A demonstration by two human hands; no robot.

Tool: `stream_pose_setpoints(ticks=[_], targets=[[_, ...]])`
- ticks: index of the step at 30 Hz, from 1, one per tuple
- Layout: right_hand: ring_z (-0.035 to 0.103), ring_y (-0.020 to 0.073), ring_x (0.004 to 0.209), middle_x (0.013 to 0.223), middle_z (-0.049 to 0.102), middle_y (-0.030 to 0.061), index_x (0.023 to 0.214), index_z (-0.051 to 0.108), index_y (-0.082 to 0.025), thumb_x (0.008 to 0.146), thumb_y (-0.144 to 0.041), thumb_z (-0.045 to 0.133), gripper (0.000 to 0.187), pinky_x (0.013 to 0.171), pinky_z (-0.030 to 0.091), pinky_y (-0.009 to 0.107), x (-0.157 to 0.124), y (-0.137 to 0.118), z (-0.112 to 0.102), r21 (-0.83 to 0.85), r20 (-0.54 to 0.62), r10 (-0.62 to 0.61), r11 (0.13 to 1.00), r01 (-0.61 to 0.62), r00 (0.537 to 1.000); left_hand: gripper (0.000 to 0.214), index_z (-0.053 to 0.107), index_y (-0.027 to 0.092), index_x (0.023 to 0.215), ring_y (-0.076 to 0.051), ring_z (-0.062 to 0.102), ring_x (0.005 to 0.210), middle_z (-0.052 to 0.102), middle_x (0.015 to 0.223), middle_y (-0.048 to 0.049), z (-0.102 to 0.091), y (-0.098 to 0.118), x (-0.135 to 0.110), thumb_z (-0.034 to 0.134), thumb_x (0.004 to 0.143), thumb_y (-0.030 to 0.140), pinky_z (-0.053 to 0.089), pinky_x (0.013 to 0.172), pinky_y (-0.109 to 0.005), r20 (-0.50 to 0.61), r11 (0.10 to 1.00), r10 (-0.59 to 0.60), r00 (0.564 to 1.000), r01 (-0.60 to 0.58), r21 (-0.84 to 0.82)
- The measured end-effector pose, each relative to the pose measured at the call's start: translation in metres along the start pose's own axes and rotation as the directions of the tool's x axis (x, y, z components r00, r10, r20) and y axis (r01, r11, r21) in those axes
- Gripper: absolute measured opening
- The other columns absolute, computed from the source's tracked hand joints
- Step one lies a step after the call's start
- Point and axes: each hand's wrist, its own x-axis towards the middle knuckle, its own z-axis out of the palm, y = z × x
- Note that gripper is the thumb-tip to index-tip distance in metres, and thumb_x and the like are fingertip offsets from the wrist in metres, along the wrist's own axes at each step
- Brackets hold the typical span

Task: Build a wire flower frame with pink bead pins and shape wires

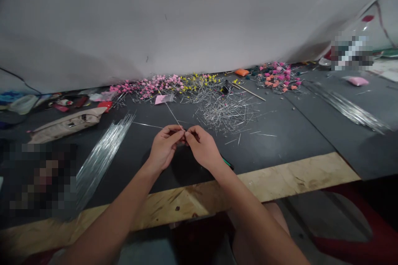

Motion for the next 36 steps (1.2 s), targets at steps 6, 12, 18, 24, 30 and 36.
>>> stream_pose_setpoints(ticks=[6,12,18,24,30,36], targets=[[0.053,0.0133,0.066,0.070,0.057,-0.0013,0.079,0.052,-0.021,0.085,-0.033,0.043,0.016,0.059,0.041,0.025,0.000,0.000,0.002,-0.035,0.013,-0.020,0.999,0.021,1.000,0.014,0.064,0.014,0.079,-0.010,0.058,0.056,0.063,0.067,0.0004,0.000,-0.001,-0.001,0.069,0.067,0.018,0.047,0.056,-0.023,0.003,1.000,-0.023,1.000,0.023,-0.010],[0.052,0.0130,0.064,0.068,0.056,-0.0025,0.076,0.052,-0.021,0.085,-0.033,0.043,0.018,0.060,0.041,0.024,-0.001,0.000,0.003,-0.036,0.007,-0.029,0.999,0.029,1.000,0.015,0.065,0.014,0.079,-0.010,0.058,0.055,0.063,0.066,0.0001,0.000,0.000,-0.002,0.069,0.065,0.019,0.048,0.055,-0.025,0.002,0.999,-0.049,0.999,0.049,-0.016],[0.051,0.0130,0.063,0.067,0.055,-0.0024,0.075,0.051,-0.022,0.085,-0.033,0.043,0.017,0.059,0.041,0.025,-0.002,-0.001,0.003,-0.007,0.027,-0.022,1.000,0.022,0.999,0.015,0.065,0.014,0.079,-0.010,0.057,0.053,0.062,0.065,0.0003,0.001,0.001,-0.002,0.069,0.066,0.019,0.047,0.053,-0.025,0.011,0.998,-0.056,0.998,0.056,-0.017],[0.050,0.0127,0.061,0.066,0.054,-0.0028,0.073,0.051,-0.022,0.083,-0.034,0.046,0.017,0.058,0.041,0.025,-0.001,-0.002,0.002,0.069,0.043,-0.001,0.998,-0.002,0.999,0.014,0.065,0.015,0.079,-0.011,0.057,0.053,0.062,0.063,0.0006,0.001,0.002,-0.003,0.069,0.066,0.020,0.047,0.051,-0.024,0.026,0.998,-0.057,0.998,0.057,-0.019],[0.049,0.0107,0.059,0.063,0.052,-0.0042,0.070,0.050,-0.021,0.082,-0.032,0.048,0.016,0.057,0.040,0.024,-0.001,-0.008,0.002,0.224,0.118,0.027,0.973,-0.053,0.993,0.012,0.065,0.014,0.079,-0.010,0.056,0.050,0.061,0.060,0.0008,0.001,0.005,-0.005,0.065,0.068,0.020,0.048,0.049,-0.024,0.060,0.996,-0.077,0.995,0.080,-0.050],[0.044,0.0092,0.054,0.058,0.048,-0.0053,0.066,0.049,-0.020,0.080,-0.027,0.050,0.016,0.053,0.035,0.023,-0.002,-0.013,0.001,0.347,0.162,0.021,0.935,-0.077,0.987,0.013,0.065,0.014,0.079,-0.011,0.056,0.051,0.060,0.058,0.0006,0.001,0.008,-0.006,0.066,0.068,0.020,0.047,0.047,-0.024,0.078,0.994,-0.089,0.993,0.093,-0.054]])
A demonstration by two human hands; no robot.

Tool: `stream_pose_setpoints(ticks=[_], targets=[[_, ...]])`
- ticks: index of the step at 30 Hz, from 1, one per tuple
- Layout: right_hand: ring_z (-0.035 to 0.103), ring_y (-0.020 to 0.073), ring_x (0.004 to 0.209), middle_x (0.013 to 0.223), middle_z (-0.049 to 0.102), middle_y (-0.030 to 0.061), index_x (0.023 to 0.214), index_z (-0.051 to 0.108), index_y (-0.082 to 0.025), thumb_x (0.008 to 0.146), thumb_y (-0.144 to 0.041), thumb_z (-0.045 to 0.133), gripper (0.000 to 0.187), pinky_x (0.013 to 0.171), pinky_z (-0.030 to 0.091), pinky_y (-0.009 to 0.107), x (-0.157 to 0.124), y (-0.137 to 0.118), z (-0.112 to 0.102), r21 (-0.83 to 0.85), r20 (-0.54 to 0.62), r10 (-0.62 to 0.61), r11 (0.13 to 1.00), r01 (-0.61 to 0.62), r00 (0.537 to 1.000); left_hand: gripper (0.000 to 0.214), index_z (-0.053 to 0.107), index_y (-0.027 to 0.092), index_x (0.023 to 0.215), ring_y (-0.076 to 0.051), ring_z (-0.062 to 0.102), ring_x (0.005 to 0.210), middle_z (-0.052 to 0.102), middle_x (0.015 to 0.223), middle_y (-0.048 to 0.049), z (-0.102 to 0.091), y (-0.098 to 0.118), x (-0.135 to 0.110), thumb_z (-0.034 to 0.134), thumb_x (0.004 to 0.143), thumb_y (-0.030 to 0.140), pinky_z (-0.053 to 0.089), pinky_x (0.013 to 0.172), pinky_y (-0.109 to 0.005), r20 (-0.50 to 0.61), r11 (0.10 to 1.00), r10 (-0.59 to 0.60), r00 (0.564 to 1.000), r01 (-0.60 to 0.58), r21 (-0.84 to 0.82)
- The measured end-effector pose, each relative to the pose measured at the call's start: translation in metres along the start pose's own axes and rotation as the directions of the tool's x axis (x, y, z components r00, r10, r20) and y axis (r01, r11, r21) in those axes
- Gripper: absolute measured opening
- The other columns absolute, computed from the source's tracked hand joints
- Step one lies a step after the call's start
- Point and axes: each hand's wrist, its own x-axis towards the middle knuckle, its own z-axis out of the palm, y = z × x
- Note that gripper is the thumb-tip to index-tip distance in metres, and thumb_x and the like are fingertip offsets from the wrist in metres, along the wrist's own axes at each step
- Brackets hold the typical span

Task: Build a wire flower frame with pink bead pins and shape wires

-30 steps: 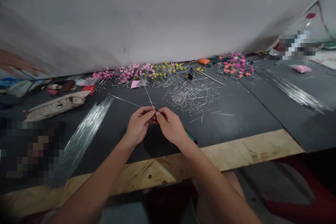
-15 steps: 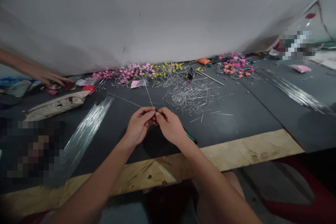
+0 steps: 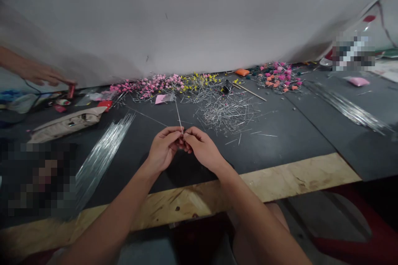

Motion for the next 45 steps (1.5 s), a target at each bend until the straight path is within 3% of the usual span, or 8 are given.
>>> stream_pose_setpoints(ticks=[4,8,19,28,34,45], targets=[[0.042,0.0089,0.050,0.053,0.040,-0.0067,0.064,0.046,-0.020,0.080,-0.025,0.050,0.016,0.050,0.032,0.023,-0.001,-0.001,0.000,0.138,0.039,0.046,0.989,-0.051,0.998,0.014,0.067,0.016,0.080,-0.009,0.054,0.049,0.061,0.059,0.0011,0.000,0.002,-0.002,0.067,0.067,0.021,0.040,0.042,-0.019,-0.028,0.998,-0.009,1.000,0.011,0.068],[0.043,0.0087,0.051,0.056,0.043,-0.0059,0.066,0.048,-0.020,0.081,-0.028,0.052,0.017,0.051,0.034,0.024,-0.004,-0.003,-0.001,0.116,0.064,0.017,0.993,-0.024,0.998,0.013,0.068,0.017,0.078,-0.009,0.054,0.049,0.061,0.058,0.0013,0.001,0.003,-0.004,0.067,0.065,0.022,0.040,0.044,-0.020,-0.026,0.998,0.000,1.000,0.002,0.058],[0.052,0.0116,0.059,0.064,0.058,-0.0017,0.074,0.055,-0.021,0.080,-0.034,0.058,0.015,0.059,0.043,0.027,-0.009,-0.012,-0.007,0.072,0.042,-0.025,0.997,0.022,0.999,0.006,0.068,0.019,0.074,-0.013,0.058,0.057,0.061,0.064,0.0001,0.010,0.010,-0.012,0.065,0.068,0.019,0.047,0.055,-0.028,0.181,0.998,0.057,0.982,-0.050,-0.046],[0.052,0.0113,0.059,0.063,0.057,-0.0019,0.072,0.053,-0.020,0.082,-0.037,0.053,0.021,0.061,0.043,0.026,-0.008,-0.013,-0.010,-0.121,0.010,-0.055,0.991,0.056,0.998,0.008,0.069,0.019,0.074,-0.013,0.059,0.058,0.063,0.078,-0.0002,0.005,0.006,-0.007,0.070,0.066,0.019,0.048,0.056,-0.029,0.083,0.981,0.170,0.982,-0.177,0.084],[0.052,0.0108,0.059,0.063,0.056,-0.0026,0.072,0.053,-0.020,0.085,-0.036,0.049,0.021,0.061,0.042,0.026,-0.007,-0.010,-0.010,-0.181,0.030,-0.056,0.982,0.061,0.998,0.010,0.068,0.018,0.077,-0.013,0.058,0.058,0.063,0.063,0.0003,0.004,0.006,-0.006,0.069,0.067,0.017,0.048,0.055,-0.026,0.045,0.987,0.131,0.990,-0.135,0.089],[0.052,0.0110,0.061,0.065,0.055,-0.0024,0.074,0.054,-0.020,0.086,-0.034,0.047,0.020,0.061,0.041,0.025,-0.005,-0.007,-0.011,-0.322,0.036,-0.077,0.943,0.085,0.996,0.007,0.065,0.016,0.073,-0.010,0.057,0.057,0.062,0.063,0.0014,0.003,0.005,-0.003,0.068,0.067,0.017,0.046,0.058,-0.023,-0.017,0.994,0.076,0.997,-0.074,0.085]])
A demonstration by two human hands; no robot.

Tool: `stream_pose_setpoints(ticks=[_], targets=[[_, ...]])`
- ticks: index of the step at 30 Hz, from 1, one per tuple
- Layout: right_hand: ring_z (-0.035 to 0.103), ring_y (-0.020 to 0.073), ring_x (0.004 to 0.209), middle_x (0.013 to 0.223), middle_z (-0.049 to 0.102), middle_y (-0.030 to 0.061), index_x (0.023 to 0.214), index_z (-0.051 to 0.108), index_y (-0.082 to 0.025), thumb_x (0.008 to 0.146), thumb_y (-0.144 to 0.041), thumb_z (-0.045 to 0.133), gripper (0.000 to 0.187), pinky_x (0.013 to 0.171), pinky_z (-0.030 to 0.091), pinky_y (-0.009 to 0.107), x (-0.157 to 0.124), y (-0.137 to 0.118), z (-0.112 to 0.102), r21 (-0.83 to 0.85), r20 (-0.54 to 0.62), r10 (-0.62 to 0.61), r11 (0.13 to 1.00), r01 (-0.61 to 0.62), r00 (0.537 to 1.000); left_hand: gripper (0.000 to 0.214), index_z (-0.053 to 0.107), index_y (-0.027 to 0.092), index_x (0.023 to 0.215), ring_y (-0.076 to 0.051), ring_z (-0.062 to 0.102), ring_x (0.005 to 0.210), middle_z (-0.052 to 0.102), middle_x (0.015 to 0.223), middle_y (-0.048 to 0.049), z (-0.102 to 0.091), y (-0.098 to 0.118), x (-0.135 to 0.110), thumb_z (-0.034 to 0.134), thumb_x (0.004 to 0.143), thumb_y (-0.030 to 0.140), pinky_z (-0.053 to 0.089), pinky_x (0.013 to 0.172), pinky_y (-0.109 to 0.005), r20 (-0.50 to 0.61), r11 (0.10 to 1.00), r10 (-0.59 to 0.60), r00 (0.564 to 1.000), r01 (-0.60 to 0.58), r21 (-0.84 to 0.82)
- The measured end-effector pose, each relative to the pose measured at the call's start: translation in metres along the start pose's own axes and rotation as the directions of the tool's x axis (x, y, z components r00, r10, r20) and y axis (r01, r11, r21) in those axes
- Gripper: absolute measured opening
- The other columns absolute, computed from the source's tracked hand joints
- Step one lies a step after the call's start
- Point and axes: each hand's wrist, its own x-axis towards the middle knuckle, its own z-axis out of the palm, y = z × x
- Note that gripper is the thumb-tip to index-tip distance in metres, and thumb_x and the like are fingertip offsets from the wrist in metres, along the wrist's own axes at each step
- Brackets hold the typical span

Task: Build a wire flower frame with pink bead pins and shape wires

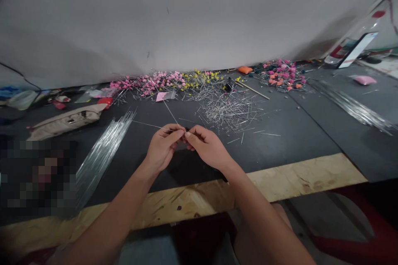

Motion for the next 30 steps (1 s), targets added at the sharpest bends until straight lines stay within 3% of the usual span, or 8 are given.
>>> stream_pose_setpoints(ticks=[9,14,19,30], targets=[[0.049,0.0104,0.062,0.067,0.056,-0.0021,0.079,0.057,-0.018,0.081,-0.032,0.053,0.014,0.059,0.039,0.023,-0.001,-0.004,-0.012,-0.041,-0.019,0.047,0.998,-0.048,0.999,0.007,0.064,0.014,0.073,-0.009,0.056,0.057,0.062,0.063,0.0010,0.002,-0.001,0.000,0.068,0.067,0.016,0.044,0.060,-0.022,-0.026,1.000,-0.015,1.000,0.015,0.009],[0.049,0.0101,0.063,0.066,0.055,-0.0029,0.073,0.056,-0.018,0.080,-0.025,0.052,0.011,0.060,0.038,0.023,0.000,-0.004,-0.008,-0.027,-0.024,0.055,0.998,-0.055,0.998,0.006,0.064,0.015,0.074,-0.009,0.057,0.057,0.062,0.064,0.0011,0.002,-0.002,0.000,0.067,0.068,0.015,0.045,0.061,-0.022,-0.001,1.000,-0.023,1.000,0.023,-0.016],[0.051,0.0110,0.065,0.068,0.055,-0.0030,0.078,0.055,-0.019,0.079,-0.024,0.053,0.006,0.063,0.039,0.024,0.000,0.004,-0.006,0.046,-0.027,0.052,0.998,-0.050,0.998,0.006,0.064,0.014,0.074,-0.009,0.058,0.058,0.062,0.065,0.0005,0.002,-0.002,0.000,0.067,0.069,0.015,0.046,0.060,-0.022,0.048,0.996,-0.057,0.997,0.060,-0.067],[0.050,0.0102,0.062,0.064,0.054,-0.0037,0.070,0.054,-0.018,0.081,-0.023,0.048,0.013,0.062,0.039,0.024,0.000,0.002,-0.003,0.050,-0.035,0.050,0.998,-0.048,0.998,0.005,0.063,0.014,0.076,-0.010,0.059,0.059,0.063,0.066,-0.0004,0.002,-0.003,-0.001,0.064,0.071,0.015,0.049,0.061,-0.024,0.092,0.993,-0.062,0.994,0.070,-0.092]])
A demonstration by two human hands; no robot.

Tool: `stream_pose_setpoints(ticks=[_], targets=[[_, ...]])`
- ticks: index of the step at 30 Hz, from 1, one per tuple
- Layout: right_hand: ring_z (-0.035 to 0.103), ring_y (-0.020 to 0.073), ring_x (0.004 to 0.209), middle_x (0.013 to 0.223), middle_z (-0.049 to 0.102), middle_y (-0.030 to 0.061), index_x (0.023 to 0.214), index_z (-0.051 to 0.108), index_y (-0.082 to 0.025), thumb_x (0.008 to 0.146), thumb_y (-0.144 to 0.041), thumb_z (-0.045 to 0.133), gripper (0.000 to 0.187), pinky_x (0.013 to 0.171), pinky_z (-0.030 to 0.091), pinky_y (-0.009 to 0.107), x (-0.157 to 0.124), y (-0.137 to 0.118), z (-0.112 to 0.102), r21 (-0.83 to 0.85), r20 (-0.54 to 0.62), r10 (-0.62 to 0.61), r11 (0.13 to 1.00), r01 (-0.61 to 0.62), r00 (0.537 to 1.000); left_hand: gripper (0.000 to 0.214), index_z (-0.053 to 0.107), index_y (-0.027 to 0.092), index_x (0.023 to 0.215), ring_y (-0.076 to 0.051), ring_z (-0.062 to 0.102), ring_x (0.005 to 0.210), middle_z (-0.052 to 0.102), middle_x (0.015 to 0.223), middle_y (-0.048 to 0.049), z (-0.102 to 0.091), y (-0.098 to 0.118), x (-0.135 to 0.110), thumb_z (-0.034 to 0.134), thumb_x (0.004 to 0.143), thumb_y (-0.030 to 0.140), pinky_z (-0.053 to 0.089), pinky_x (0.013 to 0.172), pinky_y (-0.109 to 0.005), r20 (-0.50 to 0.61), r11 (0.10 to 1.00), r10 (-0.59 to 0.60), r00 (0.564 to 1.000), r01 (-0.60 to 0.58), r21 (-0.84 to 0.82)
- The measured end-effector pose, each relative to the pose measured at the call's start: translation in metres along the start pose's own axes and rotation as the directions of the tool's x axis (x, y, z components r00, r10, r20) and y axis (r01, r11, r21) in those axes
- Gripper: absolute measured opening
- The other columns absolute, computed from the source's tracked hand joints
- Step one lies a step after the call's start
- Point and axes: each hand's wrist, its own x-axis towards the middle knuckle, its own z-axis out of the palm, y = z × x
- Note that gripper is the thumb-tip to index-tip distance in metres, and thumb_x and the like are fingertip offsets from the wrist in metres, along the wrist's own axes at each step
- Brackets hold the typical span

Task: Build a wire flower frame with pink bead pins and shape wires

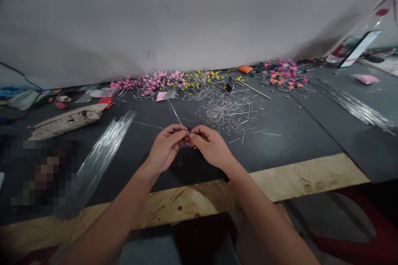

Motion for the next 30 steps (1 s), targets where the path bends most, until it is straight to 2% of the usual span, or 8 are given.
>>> stream_pose_setpoints(ticks=[6,11,13,16,20,23,26,30], targets=[[0.050,0.0100,0.062,0.064,0.054,-0.0035,0.072,0.054,-0.018,0.080,-0.027,0.049,0.013,0.061,0.039,0.023,0.000,0.000,0.003,-0.003,0.021,0.038,0.999,-0.038,0.999,0.008,0.062,0.013,0.075,-0.010,0.058,0.057,0.062,0.066,-0.0003,-0.003,-0.001,0.001,0.066,0.068,0.016,0.048,0.060,-0.024,-0.042,0.999,-0.039,0.998,0.039,0.009],[0.050,0.0119,0.067,0.072,0.054,-0.0026,0.082,0.053,-0.020,0.082,-0.036,0.047,0.018,0.063,0.039,0.025,-0.003,0.000,-0.011,-0.195,-0.014,0.073,0.978,-0.074,0.997,0.006,0.062,0.013,0.073,-0.008,0.057,0.057,0.060,0.062,0.0003,-0.004,-0.001,0.004,0.065,0.069,0.016,0.046,0.057,-0.020,-0.105,0.999,-0.033,0.994,0.035,0.016],[0.050,0.0144,0.071,0.078,0.055,-0.0006,0.085,0.054,-0.020,0.081,-0.040,0.049,0.021,0.066,0.039,0.027,-0.009,0.002,-0.022,-0.374,-0.027,0.112,0.920,-0.114,0.993,0.006,0.062,0.013,0.072,-0.008,0.056,0.057,0.060,0.062,0.0006,-0.005,0.000,0.005,0.066,0.069,0.016,0.045,0.055,-0.019,-0.137,1.000,0.000,0.991,0.001,0.005],[0.049,0.0218,0.092,0.096,0.053,0.0051,0.087,0.055,-0.020,0.067,-0.039,0.065,0.029,0.080,0.039,0.034,-0.023,0.006,-0.036,-0.645,-0.032,0.125,0.755,-0.116,0.992,0.006,0.061,0.013,0.071,-0.007,0.055,0.057,0.059,0.062,0.0008,-0.005,0.002,0.006,0.066,0.068,0.015,0.044,0.054,-0.019,-0.172,0.998,0.043,0.984,-0.049,-0.028],[0.046,0.0255,0.097,0.103,0.051,0.0074,0.089,0.055,-0.021,0.062,-0.029,0.069,0.032,0.084,0.038,0.039,-0.039,0.016,-0.037,-0.773,0.014,0.157,0.628,-0.089,0.987,0.007,0.061,0.012,0.071,-0.007,0.054,0.057,0.059,0.062,0.0009,-0.005,0.004,0.006,0.066,0.067,0.014,0.043,0.054,-0.019,-0.207,0.994,0.072,0.976,-0.087,-0.062],[0.046,0.0265,0.101,0.106,0.053,0.0086,0.089,0.055,-0.019,0.063,-0.022,0.065,0.028,0.085,0.038,0.040,-0.045,0.020,-0.032,-0.763,-0.020,0.112,0.641,-0.088,0.993,0.009,0.060,0.013,0.073,-0.007,0.054,0.057,0.059,0.063,0.0008,-0.005,0.006,0.006,0.066,0.066,0.014,0.043,0.053,-0.019,-0.220,0.992,0.081,0.972,-0.101,-0.081],[0.049,0.0263,0.099,0.101,0.058,0.0067,0.096,0.057,-0.020,0.067,-0.027,0.062,0.030,0.085,0.039,0.040,-0.049,0.016,-0.030,-0.651,-0.067,0.135,0.745,-0.146,0.989,0.010,0.060,0.013,0.076,-0.007,0.054,0.057,0.060,0.064,0.0012,-0.005,0.008,0.006,0.066,0.067,0.014,0.044,0.054,-0.019,-0.221,0.988,0.090,0.971,-0.115,-0.104],[0.059,0.0218,0.084,0.091,0.063,0.0041,0.100,0.058,-0.021,0.073,-0.030,0.056,0.029,0.077,0.045,0.036,-0.057,0.004,-0.028,-0.221,-0.082,0.328,0.915,-0.338,0.941,0.012,0.059,0.015,0.078,-0.007,0.056,0.058,0.060,0.064,0.0023,-0.003,0.012,0.004,0.066,0.068,0.014,0.046,0.058,-0.019,-0.242,0.984,0.071,0.968,-0.108,-0.143]])
